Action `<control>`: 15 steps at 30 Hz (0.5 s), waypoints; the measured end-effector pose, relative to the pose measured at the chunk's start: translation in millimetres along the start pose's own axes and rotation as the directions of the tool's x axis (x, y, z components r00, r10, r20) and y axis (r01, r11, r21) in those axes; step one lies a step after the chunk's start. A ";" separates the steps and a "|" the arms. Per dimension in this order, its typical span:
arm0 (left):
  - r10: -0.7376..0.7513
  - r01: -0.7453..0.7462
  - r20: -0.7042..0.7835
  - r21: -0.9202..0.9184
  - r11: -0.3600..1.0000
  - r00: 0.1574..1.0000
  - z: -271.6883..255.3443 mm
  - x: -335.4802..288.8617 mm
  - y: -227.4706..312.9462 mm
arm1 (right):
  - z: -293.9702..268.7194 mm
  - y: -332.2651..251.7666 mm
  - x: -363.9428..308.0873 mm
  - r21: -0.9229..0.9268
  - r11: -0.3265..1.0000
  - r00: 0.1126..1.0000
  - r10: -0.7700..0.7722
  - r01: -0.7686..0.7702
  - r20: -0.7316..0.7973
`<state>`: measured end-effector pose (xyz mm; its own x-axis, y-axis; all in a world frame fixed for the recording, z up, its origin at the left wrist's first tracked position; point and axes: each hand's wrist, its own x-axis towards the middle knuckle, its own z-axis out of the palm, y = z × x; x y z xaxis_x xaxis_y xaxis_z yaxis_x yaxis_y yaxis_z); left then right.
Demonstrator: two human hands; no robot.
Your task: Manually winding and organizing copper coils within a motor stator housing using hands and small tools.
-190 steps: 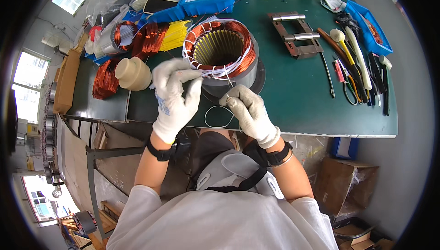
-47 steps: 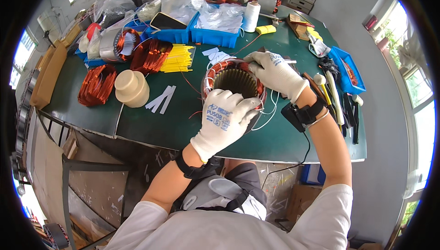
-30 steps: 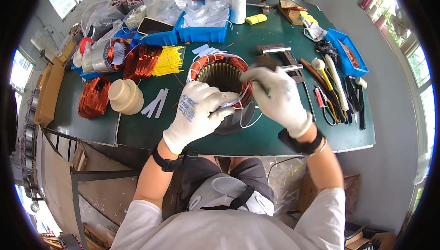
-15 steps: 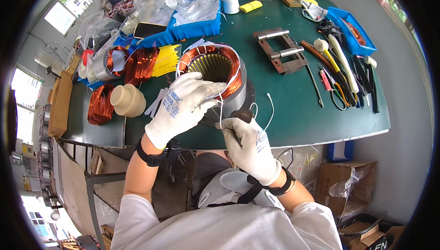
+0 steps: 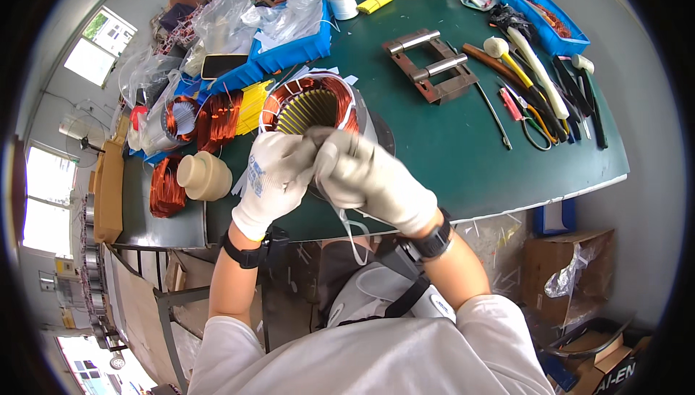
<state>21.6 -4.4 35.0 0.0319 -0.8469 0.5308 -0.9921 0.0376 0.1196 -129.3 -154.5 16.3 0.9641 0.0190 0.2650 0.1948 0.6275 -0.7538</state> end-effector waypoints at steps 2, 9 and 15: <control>0.038 -0.040 -0.056 -0.023 0.999 0.998 2.9 -0.2 -1.6 | -1.1 10.7 -0.4 0.324 0.946 0.998 0.042 -0.028 -0.037; 0.091 -0.097 -0.094 -0.060 0.993 0.991 2.9 2.3 -8.1 | 3.5 15.9 -24.7 0.026 0.994 0.976 0.106 -0.103 -0.192; -0.230 0.251 0.103 -0.338 0.907 0.968 -13.7 3.9 -6.9 | -1.4 33.7 -19.9 -0.461 0.868 0.979 -0.202 0.184 0.011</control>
<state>30.2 -0.7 47.7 0.2467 -0.8826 0.4001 -0.8509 0.0004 0.5254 -141.7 -134.8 -15.2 0.9029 -0.0994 0.4182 0.4298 0.1895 -0.8828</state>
